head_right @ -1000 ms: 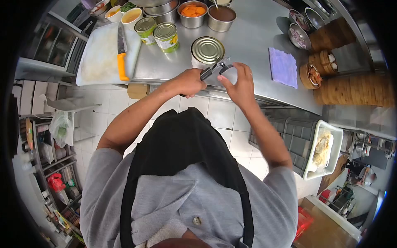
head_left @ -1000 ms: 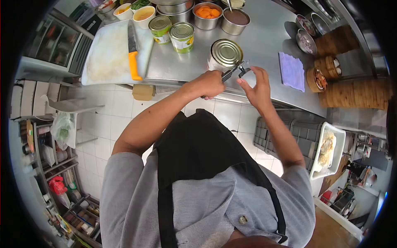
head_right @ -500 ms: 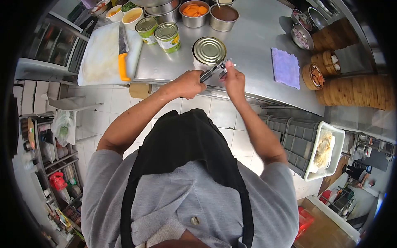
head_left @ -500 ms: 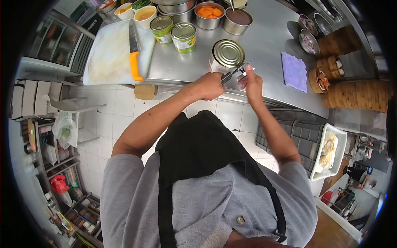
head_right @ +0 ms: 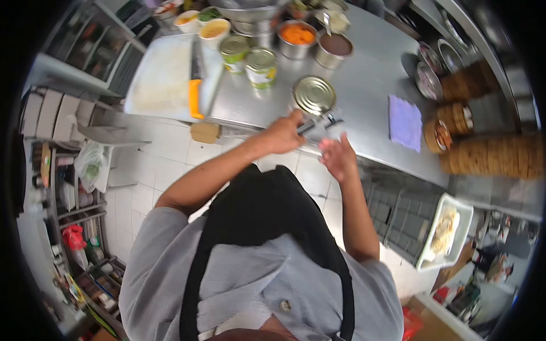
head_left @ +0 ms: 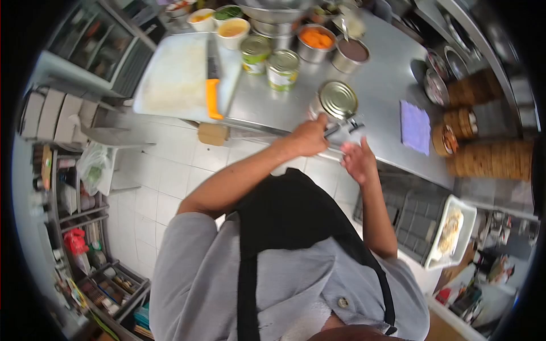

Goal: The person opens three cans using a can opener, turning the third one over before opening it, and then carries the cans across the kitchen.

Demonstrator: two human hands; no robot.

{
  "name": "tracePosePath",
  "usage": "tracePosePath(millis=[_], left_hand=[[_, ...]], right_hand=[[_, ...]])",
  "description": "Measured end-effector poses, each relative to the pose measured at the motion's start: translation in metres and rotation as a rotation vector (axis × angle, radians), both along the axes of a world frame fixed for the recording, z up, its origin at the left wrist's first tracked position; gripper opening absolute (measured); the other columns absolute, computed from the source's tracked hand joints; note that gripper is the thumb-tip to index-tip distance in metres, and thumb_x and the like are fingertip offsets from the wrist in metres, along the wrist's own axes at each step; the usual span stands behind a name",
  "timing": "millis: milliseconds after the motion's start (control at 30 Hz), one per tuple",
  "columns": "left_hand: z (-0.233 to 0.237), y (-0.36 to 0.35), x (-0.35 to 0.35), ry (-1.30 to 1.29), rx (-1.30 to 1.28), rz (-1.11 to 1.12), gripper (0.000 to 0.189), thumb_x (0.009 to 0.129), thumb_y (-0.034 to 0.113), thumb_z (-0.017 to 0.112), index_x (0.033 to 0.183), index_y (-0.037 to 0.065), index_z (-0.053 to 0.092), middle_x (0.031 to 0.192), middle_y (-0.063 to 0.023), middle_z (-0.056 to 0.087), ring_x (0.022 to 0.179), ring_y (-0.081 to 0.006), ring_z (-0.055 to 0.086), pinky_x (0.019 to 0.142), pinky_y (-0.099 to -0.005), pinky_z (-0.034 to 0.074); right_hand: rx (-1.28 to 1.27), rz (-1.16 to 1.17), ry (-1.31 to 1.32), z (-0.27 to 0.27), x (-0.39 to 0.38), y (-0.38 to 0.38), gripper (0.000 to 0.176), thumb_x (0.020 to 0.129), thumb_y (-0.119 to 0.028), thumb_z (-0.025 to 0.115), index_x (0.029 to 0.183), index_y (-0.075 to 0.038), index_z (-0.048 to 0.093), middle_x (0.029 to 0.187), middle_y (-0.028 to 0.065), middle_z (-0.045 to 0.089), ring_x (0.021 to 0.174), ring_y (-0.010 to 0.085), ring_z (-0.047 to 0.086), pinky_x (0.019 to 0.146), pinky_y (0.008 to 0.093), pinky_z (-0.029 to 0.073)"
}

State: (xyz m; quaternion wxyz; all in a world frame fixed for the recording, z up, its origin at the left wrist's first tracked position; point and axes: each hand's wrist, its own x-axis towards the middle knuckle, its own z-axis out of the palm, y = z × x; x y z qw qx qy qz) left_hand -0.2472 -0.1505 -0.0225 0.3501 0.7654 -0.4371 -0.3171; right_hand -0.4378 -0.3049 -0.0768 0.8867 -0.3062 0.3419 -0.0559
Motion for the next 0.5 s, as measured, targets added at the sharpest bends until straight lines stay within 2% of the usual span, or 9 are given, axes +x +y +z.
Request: tracePosePath(millis=[67, 100, 133, 167, 233, 300, 367, 433, 500], left_hand=[[-0.002, 0.003, 0.001, 0.080, -0.070, -0.042, 0.032, 0.079, 0.015, 0.067, 0.103, -0.001, 0.053, 0.100, -0.0283, 0.066, 0.096, -0.0469, 0.064, 0.083, -0.0499, 0.050], [-0.028, -0.003, 0.003, -0.009, -0.233, -0.099, 0.029, 0.078, 0.016, 0.068, 0.098, -0.001, 0.056, 0.093, -0.0236, 0.067, 0.087, -0.0386, 0.067, 0.078, -0.0458, 0.052], [0.019, 0.006, 0.010, 0.243, -0.015, -0.149, 0.028, 0.076, 0.016, 0.073, 0.097, 0.001, 0.060, 0.087, -0.0128, 0.066, 0.082, -0.0230, 0.067, 0.075, -0.0392, 0.052], [0.003, 0.002, 0.016, 0.520, -0.031, -0.192, 0.025, 0.079, 0.012, 0.075, 0.099, 0.005, 0.062, 0.087, -0.0029, 0.062, 0.080, -0.0139, 0.062, 0.075, -0.0331, 0.053], [-0.009, -0.004, 0.026, 1.142, -0.136, -0.265, 0.020, 0.083, 0.006, 0.072, 0.100, 0.006, 0.061, 0.095, -0.0006, 0.062, 0.093, -0.0170, 0.066, 0.084, -0.0345, 0.054], [0.000, -0.008, 0.024, 1.419, -0.243, -0.372, 0.021, 0.089, 0.004, 0.068, 0.106, 0.004, 0.056, 0.122, -0.0136, 0.062, 0.123, -0.0273, 0.060, 0.099, -0.0458, 0.053], [0.019, -0.001, 0.031, 1.512, -0.315, -0.470, 0.019, 0.090, 0.005, 0.067, 0.105, 0.004, 0.055, 0.127, -0.0197, 0.061, 0.117, -0.0316, 0.064, 0.101, -0.0466, 0.053], [0.036, 0.021, 0.052, 1.464, -0.349, -0.449, 0.018, 0.090, 0.006, 0.066, 0.103, 0.004, 0.054, 0.125, -0.0209, 0.061, 0.112, -0.0341, 0.066, 0.097, -0.0468, 0.054], [0.057, 0.067, 0.088, 1.247, -0.370, -0.240, 0.022, 0.088, 0.004, 0.067, 0.105, 0.003, 0.054, 0.117, -0.0204, 0.065, 0.104, -0.0326, 0.069, 0.090, -0.0448, 0.058]], right_hand=[[0.018, -0.018, 0.010, -0.017, -0.019, 0.009, 0.063, 0.097, -0.065, 0.047, 0.097, -0.006, 0.069, 0.085, 0.0073, 0.070, 0.066, 0.0167, 0.059, 0.070, 0.0362, 0.050], [-0.002, -0.021, -0.001, -0.021, -0.027, 0.014, 0.061, 0.098, -0.062, 0.047, 0.096, -0.006, 0.068, 0.085, 0.0068, 0.070, 0.067, 0.0168, 0.059, 0.069, 0.0362, 0.050], [0.013, -0.027, 0.046, -0.033, -0.038, 0.014, 0.058, 0.099, -0.060, 0.046, 0.095, -0.006, 0.068, 0.084, 0.0068, 0.069, 0.067, 0.0171, 0.058, 0.069, 0.0366, 0.049], [0.026, -0.042, 0.098, -0.042, -0.045, 0.014, 0.056, 0.101, -0.057, 0.046, 0.094, -0.006, 0.068, 0.083, 0.0067, 0.069, 0.068, 0.0174, 0.058, 0.068, 0.0370, 0.049], [0.001, -0.061, 0.132, -0.046, -0.053, 0.018, 0.054, 0.102, -0.055, 0.045, 0.093, -0.006, 0.067, 0.083, 0.0074, 0.069, 0.067, 0.0177, 0.057, 0.068, 0.0374, 0.048], [-0.017, -0.104, 0.178, -0.051, -0.056, 0.019, 0.053, 0.103, -0.053, 0.044, 0.093, -0.006, 0.067, 0.083, 0.0080, 0.069, 0.067, 0.0179, 0.056, 0.068, 0.0379, 0.048], [-0.106, -0.125, 0.250, -0.059, -0.063, 0.025, 0.052, 0.103, -0.052, 0.045, 0.093, -0.005, 0.065, 0.083, 0.0096, 0.068, 0.066, 0.0179, 0.055, 0.068, 0.0383, 0.047], [-0.143, -0.152, 0.279, -0.064, -0.074, 0.036, 0.049, 0.103, -0.050, 0.047, 0.096, -0.004, 0.065, 0.086, 0.0111, 0.068, 0.064, 0.0176, 0.055, 0.064, 0.0371, 0.049], [-0.388, -0.112, 0.486, -0.057, -0.077, 0.059, 0.047, 0.100, -0.048, 0.054, 0.098, -0.002, 0.065, 0.087, 0.0114, 0.068, 0.062, 0.0173, 0.056, 0.061, 0.0355, 0.051]])
